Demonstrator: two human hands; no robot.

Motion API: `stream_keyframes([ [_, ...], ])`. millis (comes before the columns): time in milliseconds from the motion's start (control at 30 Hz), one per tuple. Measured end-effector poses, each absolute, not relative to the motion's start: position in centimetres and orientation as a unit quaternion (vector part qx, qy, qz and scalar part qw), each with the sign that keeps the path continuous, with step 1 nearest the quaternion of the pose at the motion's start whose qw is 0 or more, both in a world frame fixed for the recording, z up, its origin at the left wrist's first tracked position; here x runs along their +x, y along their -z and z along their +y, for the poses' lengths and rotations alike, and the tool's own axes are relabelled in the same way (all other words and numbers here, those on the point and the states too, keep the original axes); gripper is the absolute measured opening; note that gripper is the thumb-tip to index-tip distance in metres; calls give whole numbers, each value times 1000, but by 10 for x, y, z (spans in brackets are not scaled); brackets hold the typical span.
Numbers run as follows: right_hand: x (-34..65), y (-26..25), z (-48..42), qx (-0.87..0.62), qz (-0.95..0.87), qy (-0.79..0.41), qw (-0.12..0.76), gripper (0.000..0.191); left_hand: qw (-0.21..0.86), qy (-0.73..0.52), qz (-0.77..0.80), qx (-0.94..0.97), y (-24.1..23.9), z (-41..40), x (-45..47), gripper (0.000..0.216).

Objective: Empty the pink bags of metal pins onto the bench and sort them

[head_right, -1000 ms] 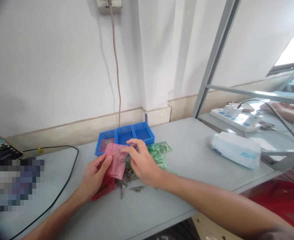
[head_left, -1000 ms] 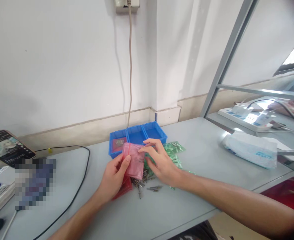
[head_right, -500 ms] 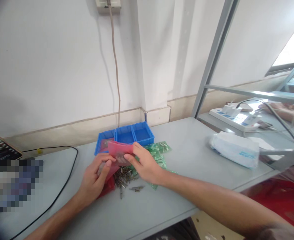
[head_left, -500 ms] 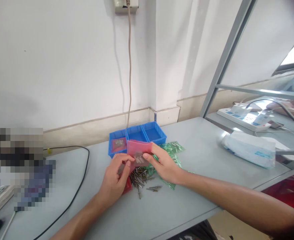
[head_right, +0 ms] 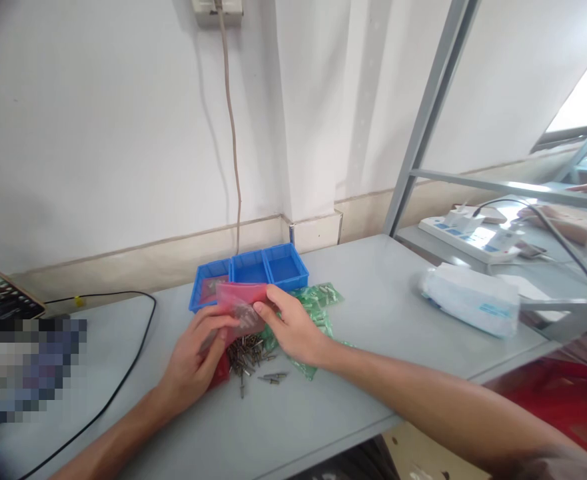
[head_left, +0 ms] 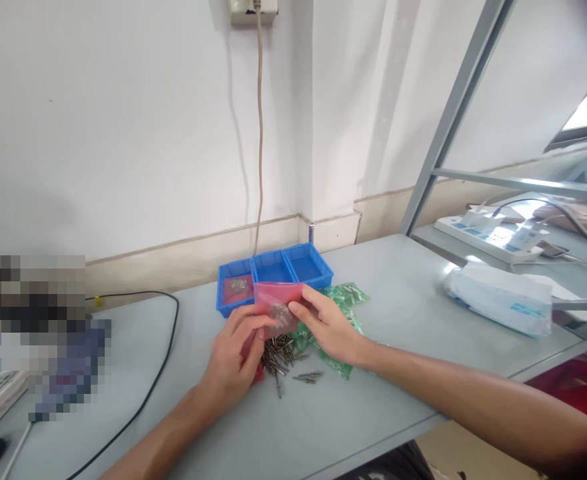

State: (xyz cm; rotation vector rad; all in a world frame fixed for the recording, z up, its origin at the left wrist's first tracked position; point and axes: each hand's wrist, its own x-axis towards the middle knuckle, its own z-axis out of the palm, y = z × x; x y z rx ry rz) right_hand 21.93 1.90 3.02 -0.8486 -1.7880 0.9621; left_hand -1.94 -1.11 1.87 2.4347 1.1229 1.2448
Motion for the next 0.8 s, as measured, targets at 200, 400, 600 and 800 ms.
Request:
stream_keyframes([
  [200,221,-33,19,-331,-758,-331,455,26,98,-422,363,825,-15,-8,-16,23],
  [400,220,-35,18,-324,-737,-369,465,17,109,-413,364,827,-16,-9,-15,20],
  [600,218,-31,17,-326,-699,-422,476,17,122,-411,379,820,-18,-11,-15,21],
  [800,218,-28,20,-332,-666,-454,489,21,150,-383,395,821,-14,-11,-17,28],
])
